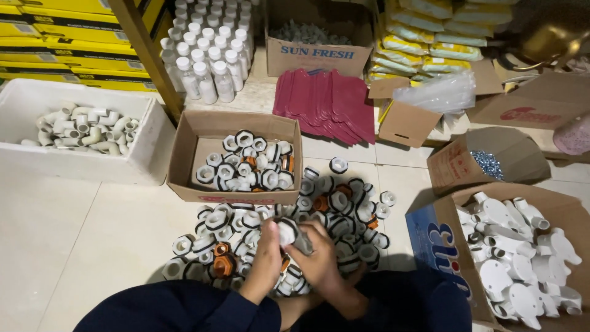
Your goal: The person sits on the floor and repeatedly picks up small white and orange plastic parts from a pile, wipes each with a gray cloth, and places them back into the pile. The process is continuous and repetitive.
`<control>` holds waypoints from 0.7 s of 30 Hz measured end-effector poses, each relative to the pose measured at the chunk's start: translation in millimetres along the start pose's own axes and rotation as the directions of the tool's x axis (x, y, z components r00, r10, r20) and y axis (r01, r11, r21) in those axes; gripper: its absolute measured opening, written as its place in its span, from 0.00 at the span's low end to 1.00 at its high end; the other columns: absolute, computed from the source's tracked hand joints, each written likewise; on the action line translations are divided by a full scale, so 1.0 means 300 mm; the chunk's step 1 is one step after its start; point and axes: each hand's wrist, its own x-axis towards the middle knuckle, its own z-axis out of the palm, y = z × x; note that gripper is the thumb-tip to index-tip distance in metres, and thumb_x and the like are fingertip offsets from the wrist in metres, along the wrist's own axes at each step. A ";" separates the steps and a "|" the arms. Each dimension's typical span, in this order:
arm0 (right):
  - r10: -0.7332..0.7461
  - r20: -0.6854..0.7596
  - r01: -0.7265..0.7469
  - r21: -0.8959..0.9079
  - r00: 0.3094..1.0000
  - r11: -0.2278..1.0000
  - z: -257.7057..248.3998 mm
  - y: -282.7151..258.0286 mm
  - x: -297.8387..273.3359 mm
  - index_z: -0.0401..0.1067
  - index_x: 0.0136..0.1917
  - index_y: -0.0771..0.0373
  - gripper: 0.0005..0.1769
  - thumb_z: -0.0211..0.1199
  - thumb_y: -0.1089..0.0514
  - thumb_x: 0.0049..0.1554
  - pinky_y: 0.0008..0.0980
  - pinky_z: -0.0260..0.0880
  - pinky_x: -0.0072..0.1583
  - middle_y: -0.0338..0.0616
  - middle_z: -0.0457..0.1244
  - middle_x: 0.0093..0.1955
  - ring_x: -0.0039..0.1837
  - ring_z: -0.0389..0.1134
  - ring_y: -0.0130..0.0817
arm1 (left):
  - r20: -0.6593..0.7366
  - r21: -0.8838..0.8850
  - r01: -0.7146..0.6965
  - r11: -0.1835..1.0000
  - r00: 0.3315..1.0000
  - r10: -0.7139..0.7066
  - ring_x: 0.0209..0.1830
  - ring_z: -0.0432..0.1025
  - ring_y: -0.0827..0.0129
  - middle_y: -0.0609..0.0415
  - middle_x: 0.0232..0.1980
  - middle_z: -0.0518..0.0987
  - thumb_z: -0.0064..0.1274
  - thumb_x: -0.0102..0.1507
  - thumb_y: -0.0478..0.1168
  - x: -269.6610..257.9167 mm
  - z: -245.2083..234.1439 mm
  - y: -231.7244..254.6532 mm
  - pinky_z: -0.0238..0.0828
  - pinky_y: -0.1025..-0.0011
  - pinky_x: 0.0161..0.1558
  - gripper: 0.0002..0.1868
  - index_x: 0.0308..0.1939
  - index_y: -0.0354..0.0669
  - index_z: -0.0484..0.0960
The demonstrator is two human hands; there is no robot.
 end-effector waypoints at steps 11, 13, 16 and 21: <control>-0.328 0.149 0.345 -0.102 0.933 0.933 -0.025 -0.046 0.019 0.73 0.59 0.73 0.19 0.70 0.62 0.57 0.40 0.71 0.59 0.55 0.63 0.57 0.58 0.67 0.47 | -0.042 0.003 0.103 0.995 0.994 -0.102 0.46 0.75 0.62 0.49 0.42 0.77 0.15 0.68 0.64 -0.017 -0.033 0.057 0.70 0.66 0.53 0.34 0.55 0.44 0.69; -0.357 0.206 0.379 -0.079 0.911 0.922 -0.035 -0.039 0.032 0.74 0.58 0.72 0.18 0.70 0.60 0.58 0.40 0.70 0.59 0.54 0.63 0.57 0.58 0.67 0.47 | -0.069 -0.050 0.138 0.989 0.988 -0.141 0.45 0.72 0.62 0.50 0.41 0.75 0.15 0.68 0.65 0.024 -0.042 -0.012 0.68 0.66 0.52 0.34 0.50 0.44 0.69; -0.323 0.315 0.329 0.036 0.892 0.944 -0.058 -0.042 0.052 0.77 0.59 0.67 0.17 0.68 0.69 0.54 0.40 0.70 0.60 0.52 0.64 0.54 0.58 0.66 0.46 | -0.054 -0.068 0.123 0.990 0.991 -0.126 0.78 0.59 0.59 0.42 0.75 0.67 0.17 0.68 0.65 0.067 -0.066 -0.076 0.49 0.66 0.77 0.42 0.73 0.39 0.63; 0.139 0.136 -0.173 0.279 0.981 0.945 -0.089 -0.073 0.060 0.75 0.63 0.66 0.18 0.59 0.63 0.60 0.40 0.70 0.72 0.48 0.62 0.64 0.70 0.65 0.44 | 0.511 -0.607 0.536 0.587 0.829 -0.228 0.10 0.48 0.78 0.65 0.14 0.55 0.21 0.77 0.60 0.082 -0.095 -0.072 0.46 0.77 0.14 0.37 0.22 0.45 0.67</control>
